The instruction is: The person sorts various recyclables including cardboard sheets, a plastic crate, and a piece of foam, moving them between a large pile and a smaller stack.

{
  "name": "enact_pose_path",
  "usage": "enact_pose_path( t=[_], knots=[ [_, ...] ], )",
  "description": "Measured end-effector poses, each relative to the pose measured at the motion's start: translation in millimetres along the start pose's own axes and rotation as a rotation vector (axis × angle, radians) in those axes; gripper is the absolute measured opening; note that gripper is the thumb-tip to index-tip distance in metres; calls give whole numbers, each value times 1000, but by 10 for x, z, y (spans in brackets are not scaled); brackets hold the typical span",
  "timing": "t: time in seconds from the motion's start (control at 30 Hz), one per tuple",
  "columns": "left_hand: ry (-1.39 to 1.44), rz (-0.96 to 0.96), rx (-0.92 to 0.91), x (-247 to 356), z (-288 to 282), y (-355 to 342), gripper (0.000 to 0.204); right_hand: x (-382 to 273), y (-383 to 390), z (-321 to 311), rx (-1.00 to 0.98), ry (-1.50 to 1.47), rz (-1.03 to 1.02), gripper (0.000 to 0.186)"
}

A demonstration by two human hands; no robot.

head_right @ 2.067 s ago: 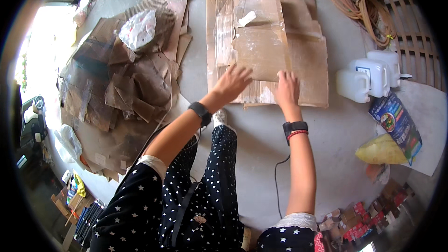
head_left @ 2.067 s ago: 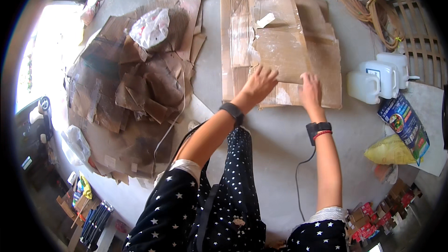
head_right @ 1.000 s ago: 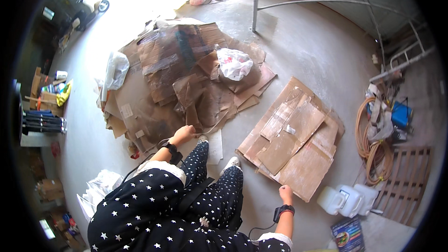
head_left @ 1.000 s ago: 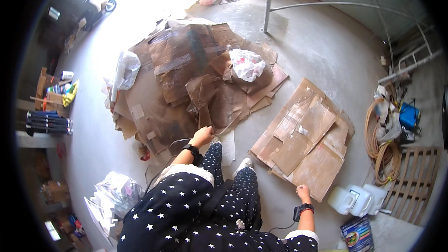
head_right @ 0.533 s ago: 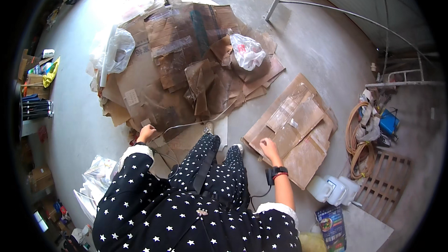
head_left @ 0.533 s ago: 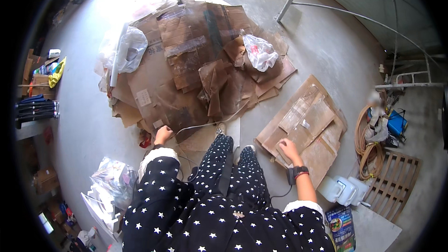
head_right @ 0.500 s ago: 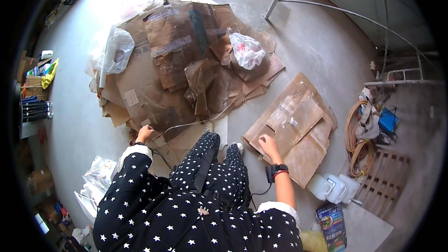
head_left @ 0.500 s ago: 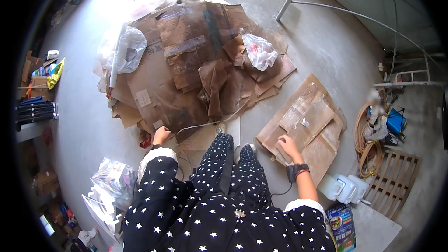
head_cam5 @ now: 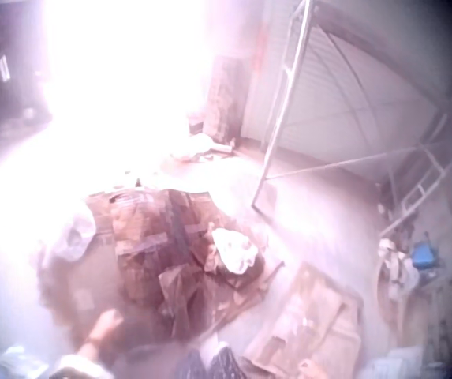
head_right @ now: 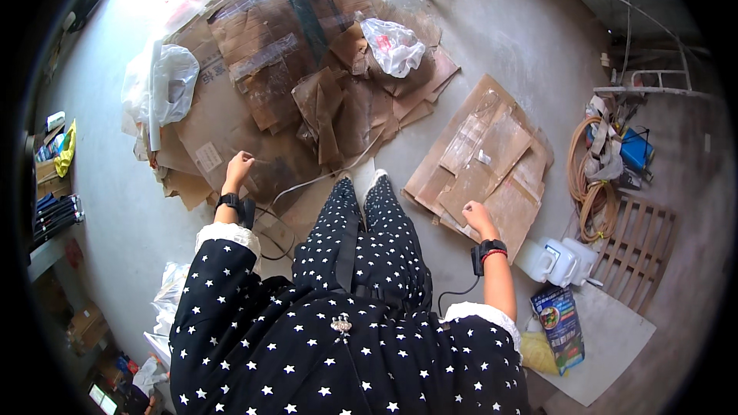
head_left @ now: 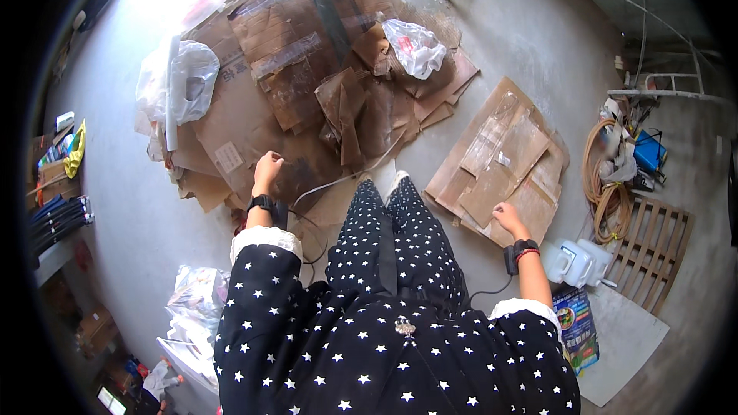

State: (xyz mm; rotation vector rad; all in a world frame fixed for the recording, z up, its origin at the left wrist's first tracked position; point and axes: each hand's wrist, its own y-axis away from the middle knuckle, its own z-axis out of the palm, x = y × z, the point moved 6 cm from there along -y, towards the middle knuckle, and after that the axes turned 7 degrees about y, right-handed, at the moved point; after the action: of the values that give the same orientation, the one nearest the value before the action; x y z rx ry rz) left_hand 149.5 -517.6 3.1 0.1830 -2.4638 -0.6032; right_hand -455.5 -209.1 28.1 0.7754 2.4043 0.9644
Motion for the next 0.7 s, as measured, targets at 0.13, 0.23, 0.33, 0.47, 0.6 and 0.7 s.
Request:
enact_pose_path(
  t=[0.13, 0.23, 0.33, 0.47, 0.6, 0.7],
  knots=[
    [-65, -8, -39, 178, 93, 180, 25, -2, -36, -145, 53, -77, -67, 21],
    [-175, -7, -77, 209, 224, 296, 24, -28, -106, -119, 82, -162, -145, 21],
    [-258, -10, -104, 242, 324, 444, 24, 25, -170, -83, 39, -226, -166, 21],
    [-262, -98, -131, 377, 373, 481, 25, 287, -95, -99, 48, -271, -79, 20],
    [-345, 22, -80, 692, 280, 278, 27, 808, -48, 120, 96, -261, 36, 18],
    [-355, -7, -49, 842, 194, 48, 27, 1127, 86, 311, 122, -220, 151, 17]
  ],
)
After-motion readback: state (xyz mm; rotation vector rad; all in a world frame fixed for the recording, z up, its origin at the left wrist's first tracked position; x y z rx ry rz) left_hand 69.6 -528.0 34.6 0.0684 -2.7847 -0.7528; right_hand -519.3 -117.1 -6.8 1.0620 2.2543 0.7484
